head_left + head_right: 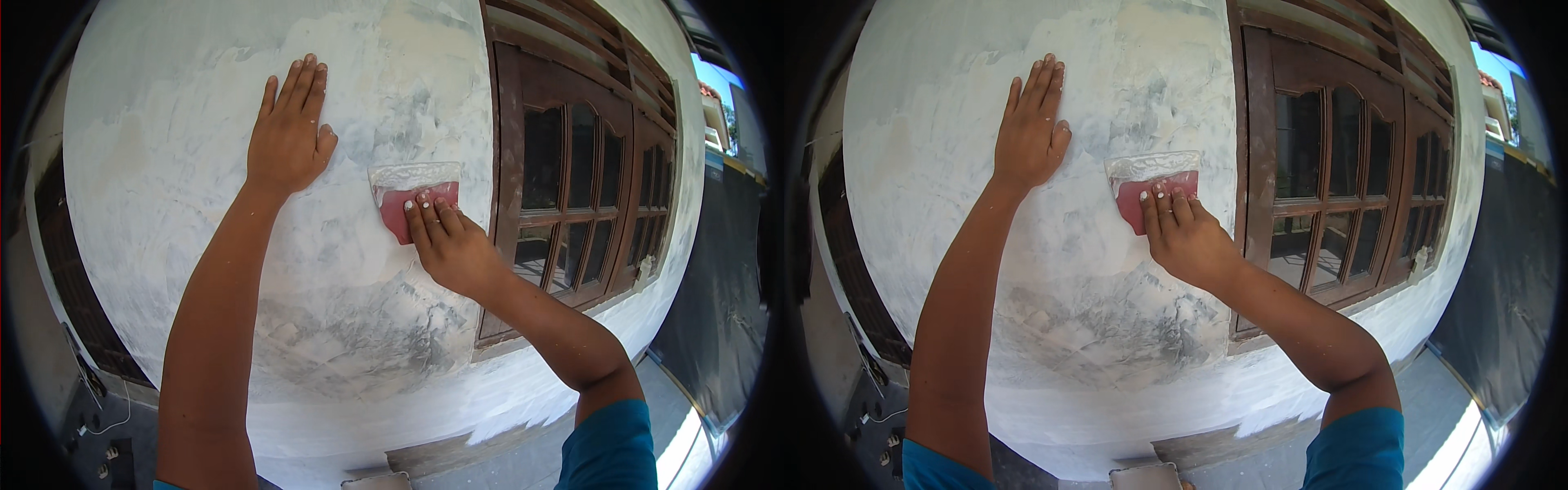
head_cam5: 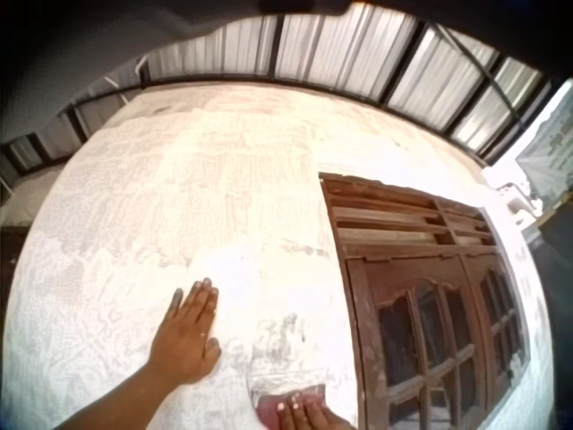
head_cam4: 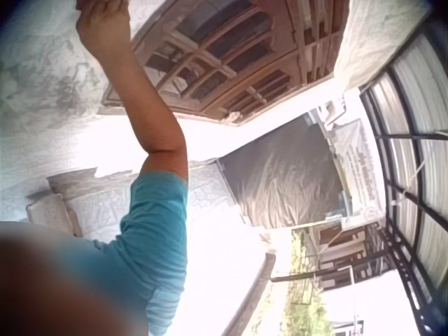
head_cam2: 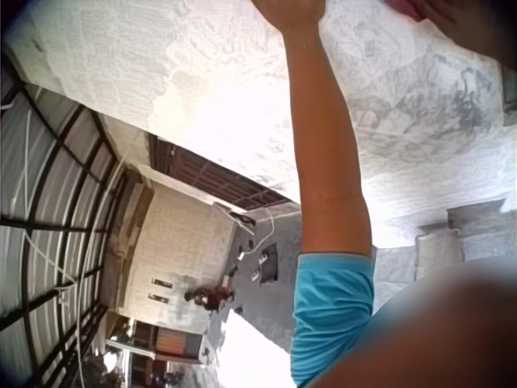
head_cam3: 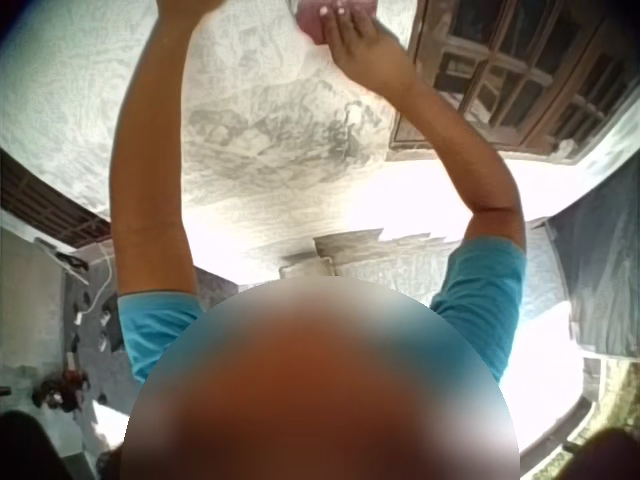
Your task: Applying putty or filler to cracks and imperfections in an exterior wall.
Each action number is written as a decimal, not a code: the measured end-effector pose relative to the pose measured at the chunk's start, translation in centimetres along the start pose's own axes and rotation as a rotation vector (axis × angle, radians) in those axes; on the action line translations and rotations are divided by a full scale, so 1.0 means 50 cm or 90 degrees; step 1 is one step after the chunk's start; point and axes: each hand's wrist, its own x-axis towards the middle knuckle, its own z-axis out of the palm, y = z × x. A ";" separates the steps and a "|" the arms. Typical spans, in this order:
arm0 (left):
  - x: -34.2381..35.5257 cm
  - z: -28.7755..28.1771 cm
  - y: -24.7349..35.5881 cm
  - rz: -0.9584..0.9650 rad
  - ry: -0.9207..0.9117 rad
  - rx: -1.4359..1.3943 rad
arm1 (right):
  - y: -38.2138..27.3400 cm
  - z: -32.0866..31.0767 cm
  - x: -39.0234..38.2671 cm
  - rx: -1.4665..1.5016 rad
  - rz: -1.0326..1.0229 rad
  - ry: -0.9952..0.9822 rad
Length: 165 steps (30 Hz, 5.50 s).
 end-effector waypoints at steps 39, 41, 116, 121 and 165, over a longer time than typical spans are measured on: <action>0.004 -0.007 0.006 -0.020 -0.064 -0.021 | 0.165 0.052 0.003 -0.037 0.100 0.030; 0.003 -0.010 0.000 -0.019 -0.060 0.001 | 0.092 0.017 -0.066 -0.007 0.048 -0.014; -1.615 -0.910 0.765 -1.790 -0.841 -0.480 | -1.398 -0.469 -0.953 0.587 1.156 -1.019; -1.626 -0.911 0.767 -1.798 -0.836 -0.452 | -1.431 -0.472 -0.956 0.666 1.142 -1.038; -1.661 -0.935 0.758 -1.824 -0.819 -0.533 | -1.483 -0.506 -0.864 0.895 1.557 -0.999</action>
